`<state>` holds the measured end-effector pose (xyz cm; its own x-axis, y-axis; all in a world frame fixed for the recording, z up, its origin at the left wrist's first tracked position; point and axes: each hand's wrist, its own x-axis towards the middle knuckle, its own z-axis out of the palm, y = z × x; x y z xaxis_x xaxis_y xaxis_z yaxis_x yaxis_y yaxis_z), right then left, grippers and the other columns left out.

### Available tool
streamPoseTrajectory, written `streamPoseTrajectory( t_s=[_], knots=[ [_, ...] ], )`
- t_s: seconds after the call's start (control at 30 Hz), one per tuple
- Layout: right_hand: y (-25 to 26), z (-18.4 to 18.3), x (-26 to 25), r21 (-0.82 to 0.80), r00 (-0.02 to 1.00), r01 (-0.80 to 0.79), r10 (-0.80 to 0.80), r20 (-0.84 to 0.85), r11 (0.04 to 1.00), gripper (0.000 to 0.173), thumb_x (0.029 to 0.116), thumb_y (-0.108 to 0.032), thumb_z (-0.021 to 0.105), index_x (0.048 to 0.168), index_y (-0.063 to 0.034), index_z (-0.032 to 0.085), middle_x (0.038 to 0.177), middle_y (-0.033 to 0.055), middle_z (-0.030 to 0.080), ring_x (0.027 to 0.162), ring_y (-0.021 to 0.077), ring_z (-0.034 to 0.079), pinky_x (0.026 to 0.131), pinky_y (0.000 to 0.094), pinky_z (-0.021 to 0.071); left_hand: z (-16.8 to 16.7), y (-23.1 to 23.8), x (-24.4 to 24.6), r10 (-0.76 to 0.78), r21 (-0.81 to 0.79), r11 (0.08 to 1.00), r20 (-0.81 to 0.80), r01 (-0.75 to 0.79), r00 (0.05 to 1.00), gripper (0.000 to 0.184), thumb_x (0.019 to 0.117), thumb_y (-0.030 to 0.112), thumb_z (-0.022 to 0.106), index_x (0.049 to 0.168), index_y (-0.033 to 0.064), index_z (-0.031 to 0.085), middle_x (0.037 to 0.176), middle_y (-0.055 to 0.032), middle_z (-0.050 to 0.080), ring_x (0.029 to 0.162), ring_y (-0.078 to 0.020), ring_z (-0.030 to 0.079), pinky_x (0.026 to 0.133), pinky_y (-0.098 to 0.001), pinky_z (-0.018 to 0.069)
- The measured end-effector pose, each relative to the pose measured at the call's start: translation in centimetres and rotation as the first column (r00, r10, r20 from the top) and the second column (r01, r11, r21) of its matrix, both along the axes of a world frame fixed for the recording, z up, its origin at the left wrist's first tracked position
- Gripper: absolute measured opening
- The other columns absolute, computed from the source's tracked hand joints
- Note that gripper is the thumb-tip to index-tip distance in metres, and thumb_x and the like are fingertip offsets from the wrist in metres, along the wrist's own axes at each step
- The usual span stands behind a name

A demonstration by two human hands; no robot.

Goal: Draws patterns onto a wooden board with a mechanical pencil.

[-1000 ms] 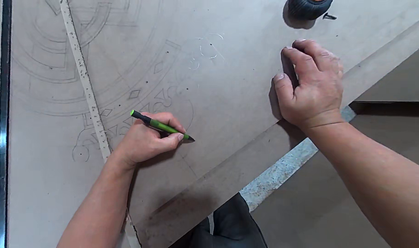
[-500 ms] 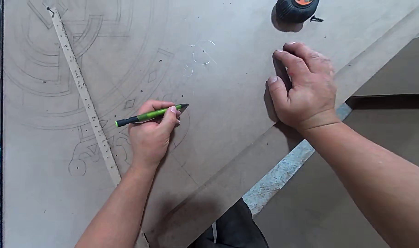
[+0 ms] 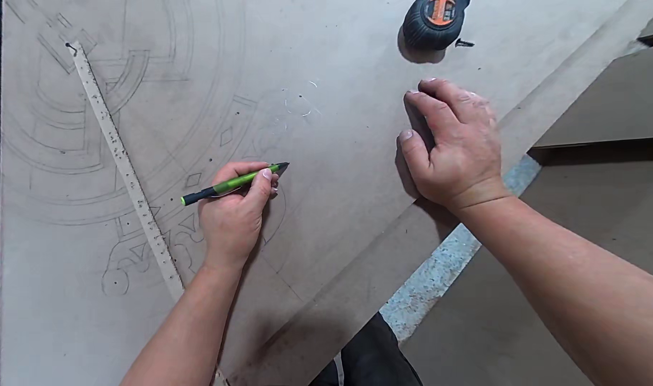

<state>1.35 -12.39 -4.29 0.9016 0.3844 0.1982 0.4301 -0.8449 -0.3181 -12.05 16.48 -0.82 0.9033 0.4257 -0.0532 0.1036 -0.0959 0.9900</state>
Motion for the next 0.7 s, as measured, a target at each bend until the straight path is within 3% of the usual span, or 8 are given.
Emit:
streamPoseTrajectory(
  t_s=[0.13, 0.3, 0.53, 0.7],
  knots=[
    [0.0, -0.1, 0.1, 0.005, 1.0, 0.002, -0.002, 0.004, 1.0, 0.059, 0.1002, -0.048, 0.037, 0.148, -0.0193, 0.056, 0.158, 0.0091, 0.048, 0.148, 0.0295, 0.041, 0.124, 0.053, 0.026, -0.1, -0.1, 0.0, 0.005, 0.002, 1.0, 0.014, -0.005, 1.0, 0.013, 0.097, 0.005, 0.07, 0.109, 0.0002, 0.07, 0.093, -0.0136, 0.076, 0.08, -0.0246, 0.076, 0.074, -0.0385, 0.0669],
    [0.0, -0.1, 0.0, 0.005, 1.0, 0.0, 0.0, 0.004, 1.0, 0.059, 0.1001, -0.049, 0.037, 0.148, -0.0197, 0.056, 0.159, 0.0084, 0.047, 0.149, 0.0292, 0.041, 0.124, 0.0536, 0.0256, 0.0, 0.5, -0.2, -0.106, 0.02, 0.994, 0.014, 0.106, 0.994, 0.012, 0.095, 0.003, 0.07, 0.107, 0.0004, 0.071, 0.093, -0.0129, 0.077, 0.08, -0.0234, 0.076, 0.074, -0.0372, 0.0666],
    [-0.1, -0.1, 0.1, 0.003, 1.0, -0.006, 0.006, 0.005, 1.0, 0.059, 0.1002, -0.049, 0.038, 0.148, -0.0192, 0.056, 0.159, 0.0082, 0.047, 0.149, 0.0288, 0.041, 0.124, 0.0525, 0.0253, -0.2, -0.1, 0.0, -0.004, 0.013, 1.0, 0.014, 0.003, 1.0, 0.013, 0.096, 0.003, 0.07, 0.109, -0.0002, 0.07, 0.093, -0.0136, 0.077, 0.08, -0.0244, 0.077, 0.074, -0.0385, 0.0672],
    [0.0, -0.1, 0.0, 0.008, 1.0, -0.005, 0.005, 0.006, 1.0, 0.059, 0.1, -0.048, 0.038, 0.148, -0.019, 0.056, 0.158, 0.0087, 0.048, 0.149, 0.0295, 0.041, 0.124, 0.0524, 0.0253, 0.0, 1.0, -0.2, -0.168, 0.042, 0.985, 0.001, 0.167, 0.986, 0.012, 0.0938, 0.004, 0.071, 0.105, 0.0021, 0.072, 0.091, -0.0115, 0.077, 0.078, -0.0219, 0.076, 0.07, -0.035, 0.0663]
  ],
)
